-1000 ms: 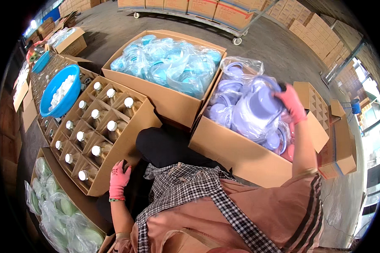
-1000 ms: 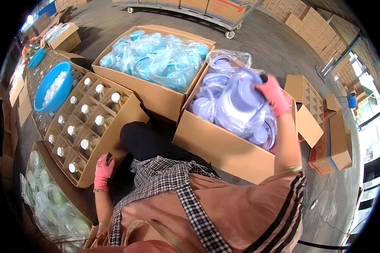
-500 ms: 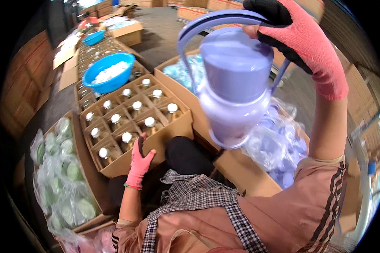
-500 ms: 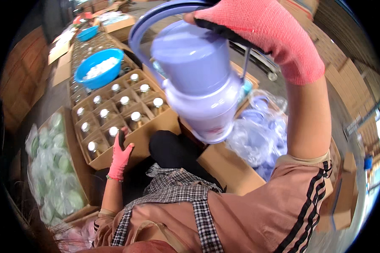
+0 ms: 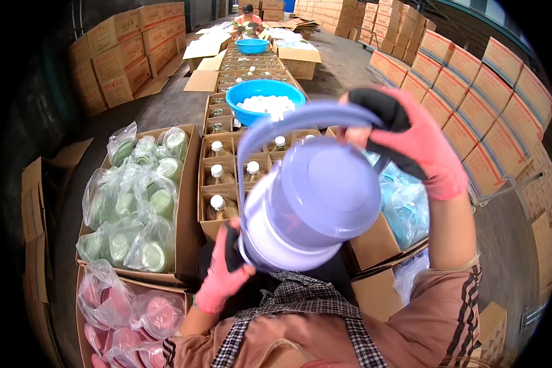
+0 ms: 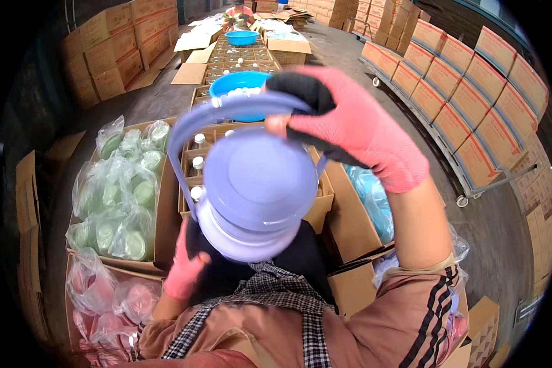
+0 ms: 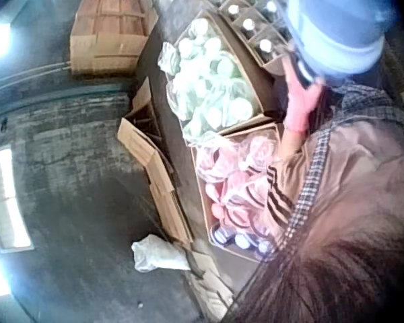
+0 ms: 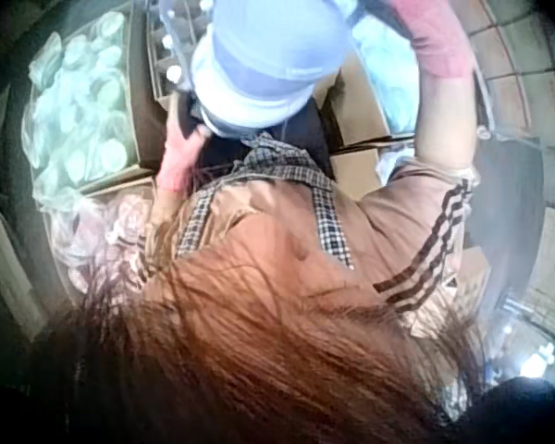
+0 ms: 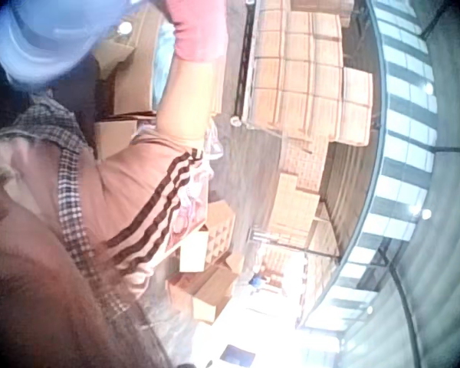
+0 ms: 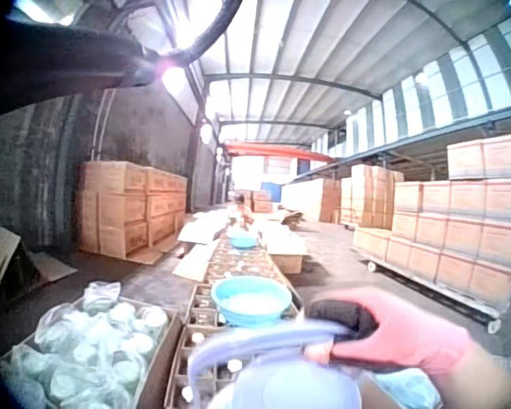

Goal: The person assembles plastic kettles by inserting glass inner pots into the plastic bodies and securing the lids. They then wrap the assembled units in plastic bags and place them into cardboard boxes. The person also handles small white caps and glass jars, placing them into a divided cardboard tray.

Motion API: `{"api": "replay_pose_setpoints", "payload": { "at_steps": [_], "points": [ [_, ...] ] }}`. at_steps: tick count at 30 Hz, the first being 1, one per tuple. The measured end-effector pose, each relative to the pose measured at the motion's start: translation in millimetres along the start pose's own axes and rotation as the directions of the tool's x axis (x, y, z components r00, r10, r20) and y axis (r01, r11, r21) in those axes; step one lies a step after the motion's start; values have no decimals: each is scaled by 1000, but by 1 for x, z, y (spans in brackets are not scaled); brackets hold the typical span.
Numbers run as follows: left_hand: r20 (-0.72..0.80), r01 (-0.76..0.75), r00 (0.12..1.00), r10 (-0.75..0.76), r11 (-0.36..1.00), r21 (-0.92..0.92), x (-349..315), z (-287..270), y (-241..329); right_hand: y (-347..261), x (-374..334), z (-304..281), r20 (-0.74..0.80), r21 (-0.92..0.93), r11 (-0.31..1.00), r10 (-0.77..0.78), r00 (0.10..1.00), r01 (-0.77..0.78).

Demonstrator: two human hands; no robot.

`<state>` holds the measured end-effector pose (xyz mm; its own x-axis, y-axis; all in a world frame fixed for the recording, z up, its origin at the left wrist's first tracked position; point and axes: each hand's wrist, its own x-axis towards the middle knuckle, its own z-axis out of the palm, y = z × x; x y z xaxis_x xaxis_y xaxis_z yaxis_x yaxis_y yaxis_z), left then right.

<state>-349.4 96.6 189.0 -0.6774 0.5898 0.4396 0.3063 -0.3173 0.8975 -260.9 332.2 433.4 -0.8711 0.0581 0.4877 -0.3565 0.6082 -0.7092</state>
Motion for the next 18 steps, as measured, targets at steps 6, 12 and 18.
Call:
{"api": "replay_pose_setpoints", "payload": {
  "at_steps": [6,12,18],
  "points": [
    [142,190,978,-155,940,-284,-8,-42,-53,60,-9,27,294,250,957,67,954,-144],
    [299,493,852,-429,851,-184,55,2,-82,56,-24,47,-1,-511,808,-341,940,293],
    [406,268,891,-203,957,-111,79,21,-110,12,-75,34,567,-293,906,-93,819,306]
  ]
}}
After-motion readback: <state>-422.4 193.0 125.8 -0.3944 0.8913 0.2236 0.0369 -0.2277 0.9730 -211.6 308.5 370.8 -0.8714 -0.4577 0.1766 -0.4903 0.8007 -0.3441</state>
